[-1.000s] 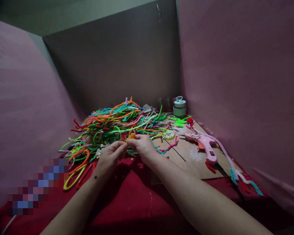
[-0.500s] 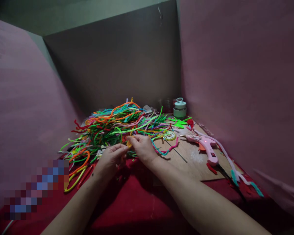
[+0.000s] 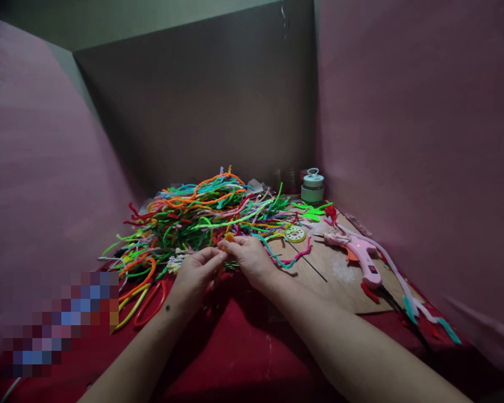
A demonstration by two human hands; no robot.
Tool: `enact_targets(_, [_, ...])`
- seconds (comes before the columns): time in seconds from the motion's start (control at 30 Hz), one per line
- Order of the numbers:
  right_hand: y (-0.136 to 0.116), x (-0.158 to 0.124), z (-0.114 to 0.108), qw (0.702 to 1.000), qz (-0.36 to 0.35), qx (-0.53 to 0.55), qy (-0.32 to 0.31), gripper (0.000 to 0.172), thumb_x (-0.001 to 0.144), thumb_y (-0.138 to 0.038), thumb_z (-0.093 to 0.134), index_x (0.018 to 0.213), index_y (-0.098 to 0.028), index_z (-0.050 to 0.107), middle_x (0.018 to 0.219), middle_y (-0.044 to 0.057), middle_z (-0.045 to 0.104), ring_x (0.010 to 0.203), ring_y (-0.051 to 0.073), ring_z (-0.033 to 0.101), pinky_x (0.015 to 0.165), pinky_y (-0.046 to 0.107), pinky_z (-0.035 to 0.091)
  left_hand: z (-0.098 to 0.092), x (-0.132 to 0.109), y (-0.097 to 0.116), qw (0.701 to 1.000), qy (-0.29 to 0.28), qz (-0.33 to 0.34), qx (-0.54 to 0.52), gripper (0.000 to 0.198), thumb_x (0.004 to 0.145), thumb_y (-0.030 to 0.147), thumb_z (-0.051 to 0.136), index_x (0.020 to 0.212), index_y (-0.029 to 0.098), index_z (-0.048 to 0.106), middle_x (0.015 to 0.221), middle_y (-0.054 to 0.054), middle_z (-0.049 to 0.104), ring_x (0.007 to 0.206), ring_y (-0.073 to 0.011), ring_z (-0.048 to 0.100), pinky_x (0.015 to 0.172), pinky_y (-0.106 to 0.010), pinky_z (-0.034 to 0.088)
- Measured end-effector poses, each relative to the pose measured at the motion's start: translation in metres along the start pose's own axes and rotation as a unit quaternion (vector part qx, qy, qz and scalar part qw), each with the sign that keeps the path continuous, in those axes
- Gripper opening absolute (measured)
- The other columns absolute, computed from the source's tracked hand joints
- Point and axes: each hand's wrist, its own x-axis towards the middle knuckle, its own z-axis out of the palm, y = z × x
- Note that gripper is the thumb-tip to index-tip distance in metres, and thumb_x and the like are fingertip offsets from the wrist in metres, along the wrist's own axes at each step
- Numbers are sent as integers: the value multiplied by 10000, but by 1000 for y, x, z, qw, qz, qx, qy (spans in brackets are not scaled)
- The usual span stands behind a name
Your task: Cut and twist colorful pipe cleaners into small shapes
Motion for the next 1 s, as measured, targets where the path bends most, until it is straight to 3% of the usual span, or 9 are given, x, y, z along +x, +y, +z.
enact_targets(0.07, [-2,0,0,1000,-3,-14,7,258,603,-365,686,684,-122,656,629,10,628,595,110,529,622,249,392,-2,0,2,1000,8,14,27,266,688,405,622,651,147,569,463,45,505,356,-54,379,355,-179,259])
enact_targets(0.2, [-5,-2,3,999,15,-46,-2,294,631,-426,644,674,-138,601,552,-3,601,487,96,499,519,235,382,-9,0,9,986,112,103,68,254,680,387,643,775,153,616,664,-3,604,584,-106,529,506,-191,388])
enact_targets(0.27, [-5,-5,5,996,32,-74,-26,284,664,-427,615,676,-148,562,501,-27,557,404,71,434,429,207,324,-13,1,11,986,102,115,58,325,674,357,659,931,164,611,708,2,598,643,-119,539,565,-206,410])
enact_targets(0.33, [-2,-8,7,993,42,-90,-59,252,697,-401,593,673,-159,529,466,-58,496,356,50,368,376,188,269,-16,2,12,991,48,108,60,370,690,329,646,1023,172,606,721,5,586,659,-122,539,600,-222,423])
enact_targets(0.43, [2,-12,10,990,47,-90,-101,218,701,-364,588,665,-163,511,477,-66,480,351,44,377,369,180,294,-19,3,11,988,27,120,98,228,699,303,630,877,169,679,755,-11,587,716,-135,550,650,-231,431])
enact_targets(0.53, [4,-13,11,984,81,-94,-130,244,708,-386,554,659,-149,526,494,-27,544,369,63,456,387,182,346,-20,1,9,977,63,155,130,139,702,290,620,743,177,690,764,-16,590,742,-146,557,656,-235,432])
enact_targets(0.73, [4,-15,19,981,105,-51,-153,381,696,-510,548,691,-130,584,498,12,581,380,117,522,364,202,329,-15,-5,10,938,121,249,208,85,739,256,583,718,202,645,774,-9,586,759,-141,552,716,-246,428])
enact_targets(0.93, [5,-11,20,1000,-20,16,-13,361,687,-493,605,710,-136,653,597,4,585,581,100,526,603,234,396,-18,0,16,978,179,102,31,254,677,364,648,845,191,569,702,23,562,636,-113,534,548,-197,426])
enact_targets(1.0, [4,-7,17,998,-46,18,34,369,698,-500,599,744,-140,666,611,-2,572,586,93,502,601,229,388,-20,3,15,987,156,45,8,277,646,367,679,821,171,593,725,10,583,633,-107,527,516,-182,403])
